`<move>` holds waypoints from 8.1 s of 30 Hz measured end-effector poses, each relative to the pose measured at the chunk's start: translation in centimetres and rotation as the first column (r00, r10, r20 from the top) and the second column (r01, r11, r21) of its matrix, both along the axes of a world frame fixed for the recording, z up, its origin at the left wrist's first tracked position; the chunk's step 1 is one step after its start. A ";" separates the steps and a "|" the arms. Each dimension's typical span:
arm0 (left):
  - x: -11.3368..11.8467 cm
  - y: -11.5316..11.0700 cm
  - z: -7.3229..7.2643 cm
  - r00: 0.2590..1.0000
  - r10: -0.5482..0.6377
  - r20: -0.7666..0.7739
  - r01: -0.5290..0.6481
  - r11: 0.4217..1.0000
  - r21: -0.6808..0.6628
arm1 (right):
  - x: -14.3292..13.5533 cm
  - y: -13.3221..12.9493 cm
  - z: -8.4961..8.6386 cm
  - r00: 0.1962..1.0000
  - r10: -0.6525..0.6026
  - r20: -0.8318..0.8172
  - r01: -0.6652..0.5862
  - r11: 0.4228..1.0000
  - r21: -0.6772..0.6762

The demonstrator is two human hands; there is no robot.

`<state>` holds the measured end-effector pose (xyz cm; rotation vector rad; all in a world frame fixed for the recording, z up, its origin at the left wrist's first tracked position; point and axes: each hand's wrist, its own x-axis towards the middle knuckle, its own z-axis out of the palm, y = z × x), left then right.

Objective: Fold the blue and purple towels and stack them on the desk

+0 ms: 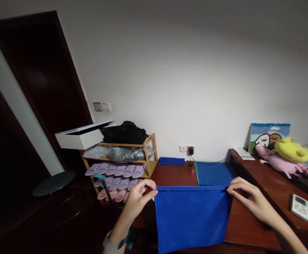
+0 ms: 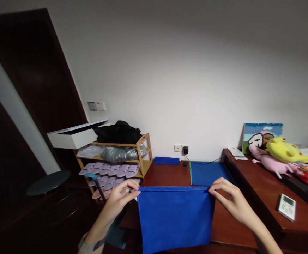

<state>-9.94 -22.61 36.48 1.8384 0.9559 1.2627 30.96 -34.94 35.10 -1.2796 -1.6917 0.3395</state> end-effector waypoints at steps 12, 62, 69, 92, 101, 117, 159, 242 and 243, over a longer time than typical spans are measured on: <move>1.1 2.3 -1.1 0.995 -0.030 0.099 0.048 0.983 -0.178 | 0.0 0.3 -0.4 0.999 -0.054 -0.004 0.054 0.998 -0.036; -5.1 7.5 -33.2 0.947 0.160 -0.278 -0.269 0.869 -0.416 | -14.0 9.6 -37.4 0.814 -0.291 0.502 0.484 0.818 -0.310; -5.2 8.0 -35.0 0.950 0.202 -0.237 -0.286 0.867 -0.408 | -11.2 9.6 -36.5 0.790 -0.184 0.585 0.472 0.791 -0.389; -4.6 6.9 -33.1 0.793 0.115 -0.598 -0.239 0.962 -0.132 | -6.6 9.7 -35.2 0.820 -0.286 0.496 0.508 0.764 -0.398; 1.0 12.6 -30.0 0.673 0.189 -0.715 -0.159 0.981 0.109 | -3.5 22.0 -33.8 0.822 -0.239 0.517 0.524 0.672 -0.523; 4.0 19.0 -36.7 0.505 0.224 -0.834 -0.135 0.974 0.180 | -5.1 23.9 -36.8 0.796 -0.225 0.562 0.522 0.725 -0.449; 6.4 24.3 -35.6 0.393 0.220 -0.893 -0.114 0.975 0.190 | -6.3 24.2 -36.0 0.708 -0.215 0.673 0.611 0.665 -0.430; 5.2 22.4 -37.0 0.444 0.252 -0.859 -0.146 0.967 0.208 | -7.5 19.5 -36.4 0.726 -0.223 0.650 0.611 0.642 -0.463; 5.1 22.6 -36.8 0.442 0.241 -0.864 -0.144 0.970 0.197 | -7.7 18.9 -36.6 0.727 -0.220 0.650 0.609 0.644 -0.463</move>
